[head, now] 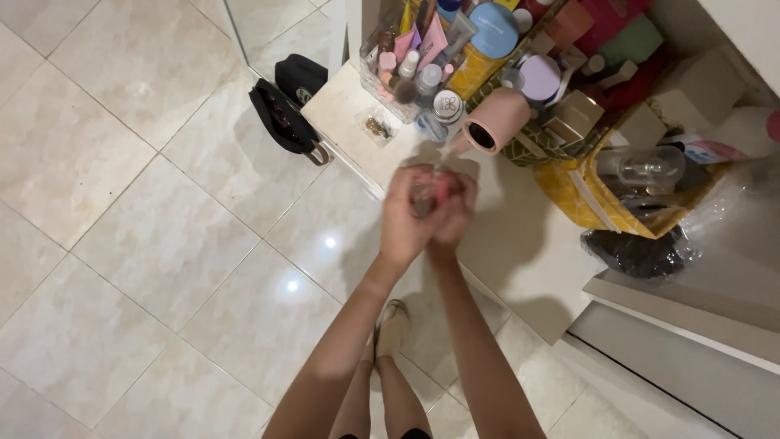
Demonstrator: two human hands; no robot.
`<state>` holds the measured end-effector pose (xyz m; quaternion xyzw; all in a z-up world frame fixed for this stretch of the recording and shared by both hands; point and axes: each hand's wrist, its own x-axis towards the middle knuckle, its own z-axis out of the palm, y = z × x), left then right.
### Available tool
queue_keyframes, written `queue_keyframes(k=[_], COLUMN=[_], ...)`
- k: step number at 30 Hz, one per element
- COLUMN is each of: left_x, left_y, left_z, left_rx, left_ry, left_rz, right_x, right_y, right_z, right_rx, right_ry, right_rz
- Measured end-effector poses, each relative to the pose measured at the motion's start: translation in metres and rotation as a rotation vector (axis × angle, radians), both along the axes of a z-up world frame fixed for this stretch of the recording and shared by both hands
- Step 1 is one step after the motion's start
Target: Organizing various personal items including clothes, skincare products, and books on shelves.
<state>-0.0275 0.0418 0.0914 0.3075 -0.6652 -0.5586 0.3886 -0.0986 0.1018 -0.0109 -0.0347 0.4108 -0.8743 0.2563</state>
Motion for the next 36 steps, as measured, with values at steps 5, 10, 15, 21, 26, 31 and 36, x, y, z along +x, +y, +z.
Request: queue_keyframes(k=[5, 10, 15, 21, 26, 31, 36], left_x=[-0.008, -0.002, 0.003, 0.010, 0.014, 0.014, 0.016], left_y=[0.009, -0.017, -0.050, -0.076, -0.072, -0.073, -0.070], left_z=[-0.032, -0.033, -0.054, -0.099, -0.092, -0.096, -0.098], left_rx=[-0.118, -0.220, -0.414, -0.679, -0.662, -0.578, -0.555], left_ry=[-0.124, -0.296, -0.445, -0.761, -0.902, -0.980, -0.911], left_rz=[-0.015, 0.127, 0.173, -0.033, 0.009, 0.044, 0.017], right_x=[-0.055, -0.093, -0.108, -0.110, -0.101, -0.097, -0.096], right_y=[0.032, 0.035, 0.026, 0.025, 0.025, 0.016, 0.013], right_z=[-0.018, -0.021, -0.020, -0.033, -0.025, -0.012, -0.016], right_rx=[0.652, 0.626, 0.742, 0.717, 0.792, 0.717, 0.740], right_ry=[0.907, 0.858, 0.968, 0.923, 0.906, 0.925, 0.846], right_rz=[-0.133, -0.071, -0.002, -0.022, -0.030, -0.077, -0.094])
